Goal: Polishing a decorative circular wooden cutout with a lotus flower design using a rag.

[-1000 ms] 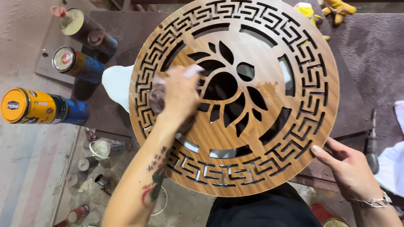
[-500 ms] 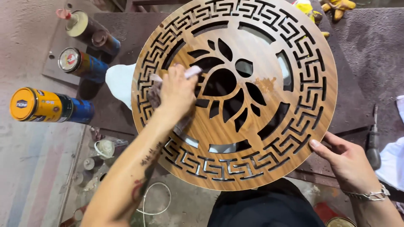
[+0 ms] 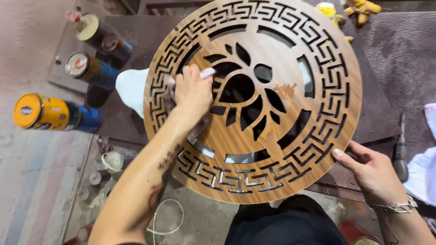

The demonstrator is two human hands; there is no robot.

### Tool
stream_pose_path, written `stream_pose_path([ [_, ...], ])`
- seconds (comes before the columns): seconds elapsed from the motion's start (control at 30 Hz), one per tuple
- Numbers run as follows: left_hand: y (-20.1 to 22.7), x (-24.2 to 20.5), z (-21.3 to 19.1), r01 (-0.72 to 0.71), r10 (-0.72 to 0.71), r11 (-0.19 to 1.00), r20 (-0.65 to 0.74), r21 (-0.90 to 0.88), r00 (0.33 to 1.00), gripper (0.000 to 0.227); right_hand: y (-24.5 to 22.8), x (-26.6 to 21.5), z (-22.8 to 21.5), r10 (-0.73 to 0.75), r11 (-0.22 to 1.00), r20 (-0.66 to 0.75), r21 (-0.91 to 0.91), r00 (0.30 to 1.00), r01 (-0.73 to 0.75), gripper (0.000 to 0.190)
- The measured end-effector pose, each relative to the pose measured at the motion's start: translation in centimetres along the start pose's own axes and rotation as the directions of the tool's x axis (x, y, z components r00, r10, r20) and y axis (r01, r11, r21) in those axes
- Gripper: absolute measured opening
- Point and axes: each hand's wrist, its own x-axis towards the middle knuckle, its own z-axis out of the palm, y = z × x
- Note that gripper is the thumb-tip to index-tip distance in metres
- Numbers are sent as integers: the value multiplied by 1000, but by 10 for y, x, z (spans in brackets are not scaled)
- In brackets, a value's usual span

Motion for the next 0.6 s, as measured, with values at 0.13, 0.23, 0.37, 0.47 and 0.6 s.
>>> stream_pose_path([
  [0.13, 7, -2, 1, -96, 99, 990, 18, -99, 995, 21, 5, 7, -1, -7, 999, 8, 53, 1000, 7, 48],
  [0.23, 1, -5, -11, 8, -12, 997, -52, -78, 999, 23, 13, 8, -6, -51, 998, 42, 49, 998, 49, 48],
  [0.37, 17, -3, -38, 198, -134, 926, 210, -322, 968, 20, 13, 7, -6, -45, 998, 31, 53, 998, 44, 49],
  [0.47, -2, -1, -21, 269, -212, 922, 217, -279, 953, 27, 15, 7, -8, -60, 998, 48, 39, 997, 58, 49],
  [0.6, 4, 1, -21, 169, -144, 966, 138, -197, 980, 25, 12, 8, -8, -42, 998, 51, 38, 998, 40, 48],
])
